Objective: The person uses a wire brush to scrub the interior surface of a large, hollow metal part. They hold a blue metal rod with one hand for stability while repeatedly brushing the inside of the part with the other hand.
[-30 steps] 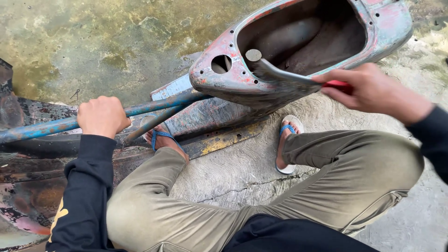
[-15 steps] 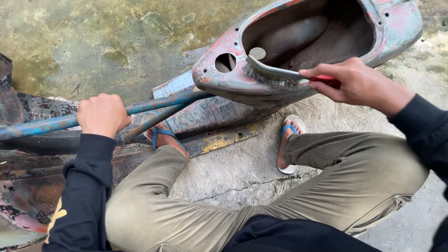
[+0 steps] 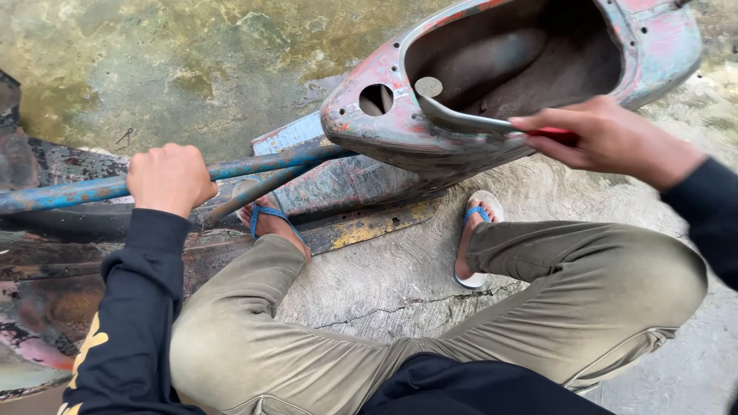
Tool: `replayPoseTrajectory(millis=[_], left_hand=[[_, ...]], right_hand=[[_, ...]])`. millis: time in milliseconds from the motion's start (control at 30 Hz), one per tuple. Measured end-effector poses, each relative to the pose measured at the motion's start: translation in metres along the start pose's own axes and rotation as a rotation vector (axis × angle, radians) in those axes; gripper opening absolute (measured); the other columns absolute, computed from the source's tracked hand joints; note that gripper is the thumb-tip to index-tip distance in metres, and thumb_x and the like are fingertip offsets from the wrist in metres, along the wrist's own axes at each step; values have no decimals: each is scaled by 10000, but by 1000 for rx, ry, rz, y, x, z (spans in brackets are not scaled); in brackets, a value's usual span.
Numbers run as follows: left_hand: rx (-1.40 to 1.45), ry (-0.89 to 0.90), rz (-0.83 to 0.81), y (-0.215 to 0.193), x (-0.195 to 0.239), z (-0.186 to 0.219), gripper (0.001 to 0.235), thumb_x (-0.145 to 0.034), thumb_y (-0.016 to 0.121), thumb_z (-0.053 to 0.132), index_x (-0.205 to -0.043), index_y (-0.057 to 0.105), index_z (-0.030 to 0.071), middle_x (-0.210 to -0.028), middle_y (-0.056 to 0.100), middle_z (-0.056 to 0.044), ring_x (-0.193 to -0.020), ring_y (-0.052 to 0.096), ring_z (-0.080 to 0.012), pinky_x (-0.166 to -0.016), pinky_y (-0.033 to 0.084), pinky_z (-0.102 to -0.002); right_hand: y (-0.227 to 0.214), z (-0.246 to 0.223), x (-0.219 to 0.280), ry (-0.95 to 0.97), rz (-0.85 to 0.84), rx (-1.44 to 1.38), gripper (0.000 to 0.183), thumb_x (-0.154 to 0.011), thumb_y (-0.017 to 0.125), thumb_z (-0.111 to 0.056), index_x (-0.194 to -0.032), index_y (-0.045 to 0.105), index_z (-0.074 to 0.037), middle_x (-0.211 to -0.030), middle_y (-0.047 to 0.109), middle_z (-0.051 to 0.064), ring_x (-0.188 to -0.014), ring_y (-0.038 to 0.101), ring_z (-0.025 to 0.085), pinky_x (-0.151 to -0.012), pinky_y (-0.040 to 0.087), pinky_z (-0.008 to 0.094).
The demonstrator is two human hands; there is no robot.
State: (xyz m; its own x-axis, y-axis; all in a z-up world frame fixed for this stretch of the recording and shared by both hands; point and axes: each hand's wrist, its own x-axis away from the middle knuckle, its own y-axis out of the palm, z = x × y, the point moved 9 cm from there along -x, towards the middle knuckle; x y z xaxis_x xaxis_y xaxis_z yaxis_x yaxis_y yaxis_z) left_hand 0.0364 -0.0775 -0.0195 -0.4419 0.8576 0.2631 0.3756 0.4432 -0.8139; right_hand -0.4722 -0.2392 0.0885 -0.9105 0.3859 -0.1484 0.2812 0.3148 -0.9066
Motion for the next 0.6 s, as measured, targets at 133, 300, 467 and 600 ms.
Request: replayPoseTrajectory(millis=[133,300,467,600], left_hand=[[-15,3,21,6,-3,2,171,-778,684,336,-717,755,191,-764,762,-34,-725,766,-292,-591,508,-374],[3,-3,-9,6,-2,-1,246,-793,698,385,-835,807,168,-877,801,-66,-820,793,-320,-652,554,-403],[-23,8,49,2,-2,0,182,-762,685,301,-619,673,188,-663,701,-19,-619,719,-267,-533,491,-363],[-5,-10,1,2,-1,0,241,-792,696,381,-818,810,170,-868,806,-65,-814,798,-308,-643,561,-402]], right_hand=[[0,19,14,51,41,16,267,-943,736,-128,-1203,735,-65,-1028,794,72,-584,639,200,-647,551,313],[8,12,-6,9,4,-25,270,-980,696,-137,-1232,710,-43,-888,767,124,-542,589,283,-584,464,377],[-3,20,9,13,-15,46,331,-962,710,-162,-1289,720,-110,-736,702,96,-493,507,263,-550,448,388],[3,6,-17,-64,34,-30,281,-982,713,-126,-1244,707,-22,-934,774,122,-547,592,285,-583,486,358]])
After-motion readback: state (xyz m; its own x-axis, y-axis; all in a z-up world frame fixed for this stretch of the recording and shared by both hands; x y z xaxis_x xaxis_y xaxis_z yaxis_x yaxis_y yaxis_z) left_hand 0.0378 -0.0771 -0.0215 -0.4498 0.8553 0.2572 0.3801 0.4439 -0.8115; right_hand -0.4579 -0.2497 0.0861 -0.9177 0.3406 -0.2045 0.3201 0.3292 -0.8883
